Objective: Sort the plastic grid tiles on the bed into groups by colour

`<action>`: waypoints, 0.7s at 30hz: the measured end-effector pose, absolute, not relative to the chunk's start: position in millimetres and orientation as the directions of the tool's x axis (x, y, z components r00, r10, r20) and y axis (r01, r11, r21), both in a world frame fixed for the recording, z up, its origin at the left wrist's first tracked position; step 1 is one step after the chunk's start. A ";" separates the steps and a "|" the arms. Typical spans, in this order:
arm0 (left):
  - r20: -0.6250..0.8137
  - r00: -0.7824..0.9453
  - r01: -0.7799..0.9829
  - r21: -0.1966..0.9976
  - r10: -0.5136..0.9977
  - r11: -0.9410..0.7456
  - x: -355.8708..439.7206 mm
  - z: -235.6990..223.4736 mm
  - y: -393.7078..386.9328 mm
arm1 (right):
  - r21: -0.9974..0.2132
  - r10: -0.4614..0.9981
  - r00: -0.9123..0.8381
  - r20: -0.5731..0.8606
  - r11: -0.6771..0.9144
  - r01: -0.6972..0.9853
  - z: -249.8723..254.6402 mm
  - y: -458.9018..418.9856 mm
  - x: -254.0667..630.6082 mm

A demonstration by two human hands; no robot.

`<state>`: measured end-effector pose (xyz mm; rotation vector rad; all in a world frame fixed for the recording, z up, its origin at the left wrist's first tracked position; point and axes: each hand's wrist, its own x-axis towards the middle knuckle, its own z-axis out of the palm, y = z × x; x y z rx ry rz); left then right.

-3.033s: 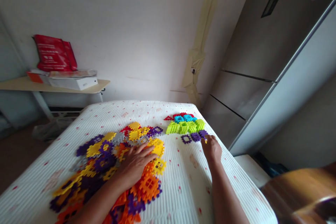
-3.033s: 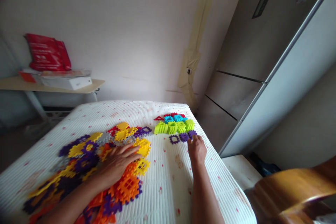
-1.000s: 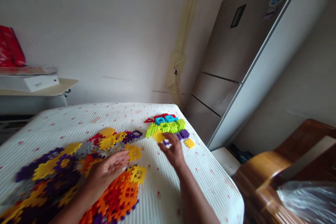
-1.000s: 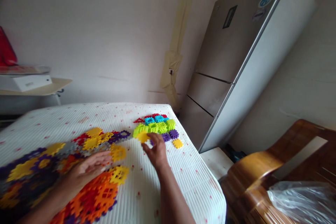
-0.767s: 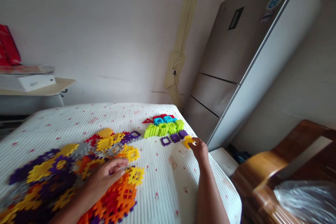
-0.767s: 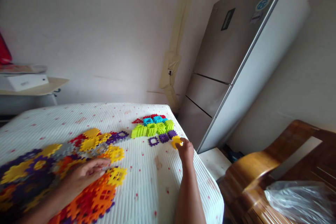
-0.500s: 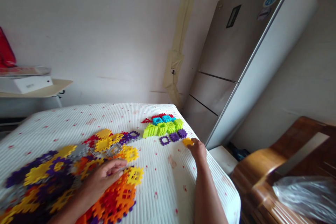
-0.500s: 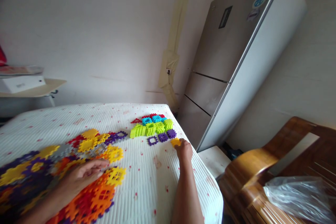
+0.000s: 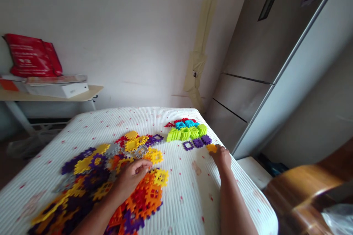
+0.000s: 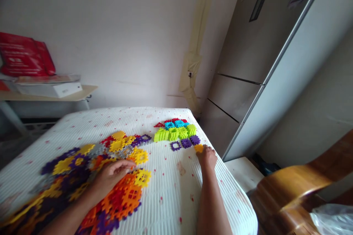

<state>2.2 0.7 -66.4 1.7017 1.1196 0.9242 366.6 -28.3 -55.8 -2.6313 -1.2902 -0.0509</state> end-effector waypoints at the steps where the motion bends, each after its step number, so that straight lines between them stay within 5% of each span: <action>1: 0.141 0.312 0.322 0.915 0.940 -0.244 2.1 -64.5 0.2 | -0.170 0.775 0.620 0.124 -0.599 0.783 -55.9 -27.5 366.4; 4: 0.227 0.311 0.465 0.811 0.923 -0.356 4.2 -55.5 0.0 | -0.168 0.770 0.626 0.127 -0.605 0.778 -55.6 -26.7 365.6; 11: 0.219 0.475 0.800 0.296 0.852 -0.522 27.2 -30.3 12.3 | -0.204 0.768 0.610 0.194 -0.577 0.791 -57.8 -29.9 366.7; 21: 0.138 0.445 0.858 0.218 0.885 -0.466 43.0 -39.3 27.5 | -0.278 0.686 0.335 0.646 -0.197 0.940 -57.0 -17.4 354.8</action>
